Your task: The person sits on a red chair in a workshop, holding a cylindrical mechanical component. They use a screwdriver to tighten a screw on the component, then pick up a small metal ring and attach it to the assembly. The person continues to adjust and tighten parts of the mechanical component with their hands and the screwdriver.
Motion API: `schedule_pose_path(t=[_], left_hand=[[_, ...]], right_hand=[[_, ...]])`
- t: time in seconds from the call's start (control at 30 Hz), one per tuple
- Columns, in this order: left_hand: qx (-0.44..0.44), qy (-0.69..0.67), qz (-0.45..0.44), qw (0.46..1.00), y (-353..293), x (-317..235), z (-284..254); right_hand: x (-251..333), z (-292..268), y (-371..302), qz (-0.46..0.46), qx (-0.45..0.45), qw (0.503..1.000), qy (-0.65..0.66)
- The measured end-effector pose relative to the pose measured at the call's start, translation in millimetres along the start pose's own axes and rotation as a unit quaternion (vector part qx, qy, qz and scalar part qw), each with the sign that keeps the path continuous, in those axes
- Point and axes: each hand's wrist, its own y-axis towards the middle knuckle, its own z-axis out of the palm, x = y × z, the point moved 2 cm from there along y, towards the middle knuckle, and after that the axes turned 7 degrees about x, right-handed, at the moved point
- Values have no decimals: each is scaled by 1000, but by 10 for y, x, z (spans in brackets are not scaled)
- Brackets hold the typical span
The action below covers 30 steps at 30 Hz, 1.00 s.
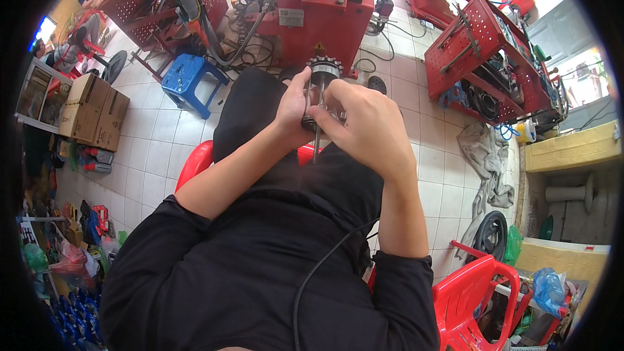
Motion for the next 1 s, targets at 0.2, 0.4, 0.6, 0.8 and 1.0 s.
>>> schedule_pose_path(t=[0.2, 0.4, 0.6, 0.8, 1.0], left_hand=[[20, 10, -1, 1000, 9, -19, -49], [1, 17, -20, 1000, -3, -23, -56], [7, 20, -12, 1000, 27, -21, -98], [-12, 27, -1, 1000, 36, 6, -72], [-2, 30, -6, 1000, 6, -40, -64]], right_hand=[[16, -18, -19, -29, 7, 998, 46], [-22, 53, -12, -18, 12, 999, 40], [-19, 59, -7, -19, 12, 999, 43], [-43, 63, -20, -45, 8, 999, 26], [-16, 36, -20, -36, 1, 999, 32]])
